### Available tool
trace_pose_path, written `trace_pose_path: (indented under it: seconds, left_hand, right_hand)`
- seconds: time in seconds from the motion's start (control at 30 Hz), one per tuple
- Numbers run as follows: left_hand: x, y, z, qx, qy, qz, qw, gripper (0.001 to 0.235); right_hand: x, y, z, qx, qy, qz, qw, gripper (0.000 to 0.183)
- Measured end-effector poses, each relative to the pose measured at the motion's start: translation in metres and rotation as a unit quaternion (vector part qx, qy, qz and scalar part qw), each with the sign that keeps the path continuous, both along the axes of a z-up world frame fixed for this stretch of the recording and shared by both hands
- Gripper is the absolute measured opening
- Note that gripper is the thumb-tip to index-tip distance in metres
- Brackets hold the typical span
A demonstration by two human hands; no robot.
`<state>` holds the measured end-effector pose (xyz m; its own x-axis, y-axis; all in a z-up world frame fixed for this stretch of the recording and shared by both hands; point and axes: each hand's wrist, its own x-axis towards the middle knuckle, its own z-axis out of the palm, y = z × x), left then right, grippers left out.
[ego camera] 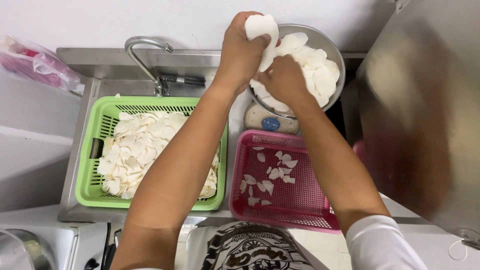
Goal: The person sorts white, flat, circular food items by hand, separating them into a green basket and a pink basket. The person picks up items from a metal bowl, tears or breaks them apart, and places them into the respective baskets.
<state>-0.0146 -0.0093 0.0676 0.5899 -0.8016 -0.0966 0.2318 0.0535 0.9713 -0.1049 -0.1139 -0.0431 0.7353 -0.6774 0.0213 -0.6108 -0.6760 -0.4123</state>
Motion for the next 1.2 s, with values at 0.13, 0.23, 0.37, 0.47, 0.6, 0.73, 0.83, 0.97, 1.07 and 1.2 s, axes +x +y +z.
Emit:
trace_pose_path:
  seconds: [0.13, 0.23, 0.37, 0.47, 0.6, 0.73, 0.83, 0.97, 1.07, 1.2]
  left_hand:
    - [0.014, 0.005, -0.009, -0.039, -0.062, 0.012, 0.997, 0.038]
    - [0.027, 0.004, -0.019, -0.057, -0.070, 0.044, 0.995, 0.036]
    - [0.020, -0.006, -0.032, -0.035, -0.105, 0.072, 0.991, 0.042]
    - [0.004, -0.011, -0.023, -0.050, -0.042, 0.052, 0.997, 0.041]
    - [0.002, -0.002, -0.008, -0.033, -0.026, 0.055, 0.998, 0.040]
    - [0.028, 0.004, -0.023, -0.071, -0.060, 0.114, 0.989, 0.043]
    - [0.033, 0.011, -0.028, -0.068, -0.044, 0.116, 0.990, 0.042]
    - [0.019, 0.011, -0.033, -0.081, -0.003, 0.064, 0.995, 0.040]
    - [-0.001, 0.010, -0.025, -0.066, 0.034, 0.010, 0.997, 0.042]
    - [-0.011, 0.005, -0.040, -0.048, 0.021, -0.047, 0.998, 0.047]
  right_hand:
    - [-0.019, -0.004, -0.001, -0.032, -0.107, 0.079, 0.991, 0.044]
    - [-0.062, 0.013, 0.038, 0.134, -0.257, 0.064, 0.955, 0.007]
    - [-0.065, 0.013, 0.032, 0.134, -0.192, 0.014, 0.972, 0.011]
    - [-0.030, -0.001, 0.002, 0.036, -0.152, 0.031, 0.987, 0.023]
    - [0.008, 0.006, -0.013, -0.002, -0.020, 0.046, 0.999, 0.035]
    - [-0.028, 0.009, 0.003, 0.091, -0.240, 0.071, 0.964, 0.024]
    - [-0.083, 0.037, 0.051, 0.143, -0.247, 0.067, 0.956, 0.029]
    - [-0.136, 0.063, 0.079, 0.305, -0.103, 0.055, 0.945, 0.015]
    - [-0.151, 0.073, 0.094, 0.318, -0.086, 0.142, 0.933, 0.015]
    - [-0.153, 0.059, 0.062, 0.217, -0.288, -0.009, 0.933, 0.009]
